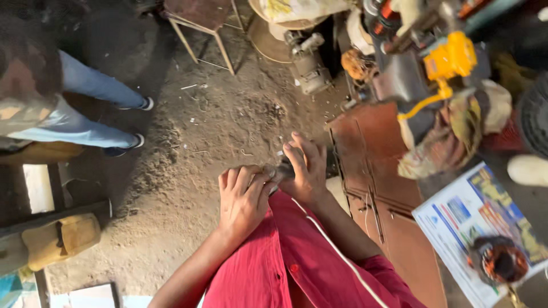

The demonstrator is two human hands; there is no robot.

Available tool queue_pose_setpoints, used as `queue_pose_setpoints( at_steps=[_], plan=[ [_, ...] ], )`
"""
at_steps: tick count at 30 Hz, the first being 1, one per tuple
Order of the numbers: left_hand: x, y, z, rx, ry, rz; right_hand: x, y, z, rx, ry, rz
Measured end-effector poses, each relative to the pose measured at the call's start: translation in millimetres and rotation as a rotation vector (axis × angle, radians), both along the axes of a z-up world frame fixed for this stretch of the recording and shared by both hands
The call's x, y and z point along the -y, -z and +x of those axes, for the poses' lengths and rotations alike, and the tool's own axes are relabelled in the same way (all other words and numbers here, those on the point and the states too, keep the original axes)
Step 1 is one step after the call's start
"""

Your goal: The person cleans a small white object with a cloth, then uses a knife to trim excess material. They retrieve a roll of tape and wrap the object, then place it into a copper-wound coil on the workbench. The person continues to adjust and secure the coil with tape.

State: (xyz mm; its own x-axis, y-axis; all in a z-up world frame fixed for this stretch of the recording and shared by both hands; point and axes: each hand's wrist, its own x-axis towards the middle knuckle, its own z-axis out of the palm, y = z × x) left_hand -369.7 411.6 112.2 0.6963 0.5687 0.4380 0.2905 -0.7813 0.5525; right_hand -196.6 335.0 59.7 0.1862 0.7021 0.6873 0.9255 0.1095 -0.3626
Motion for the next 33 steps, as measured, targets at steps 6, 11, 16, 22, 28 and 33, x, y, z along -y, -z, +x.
queue_pose_setpoints(
  at_steps=[6,11,16,22,28,33],
  plan=[
    [-133.4,34.3,-20.0,0.007,-0.151,0.22,-172.8,22.9,10.3,-0.04,-0.298,0.025],
    [-257.3,61.6,-7.4,-0.022,-0.303,0.353,-336.5,37.6,27.8,-0.141,-0.536,-0.05],
    [-351.7,62.7,10.2,-0.03,-0.526,0.31,-475.1,24.8,39.2,-0.205,-0.873,-0.311],
    [-470.4,77.8,13.3,0.07,-0.571,0.165,-611.4,53.4,33.7,-0.428,-1.166,-0.48],
    [-602.2,120.6,-31.1,0.091,-0.649,-0.123,-772.9,186.4,7.6,-0.562,-1.151,-0.686],
    [-686.6,177.9,-87.6,0.064,-0.653,-0.303,-918.8,285.7,-19.0,-0.175,-0.956,-1.172]
  ],
)
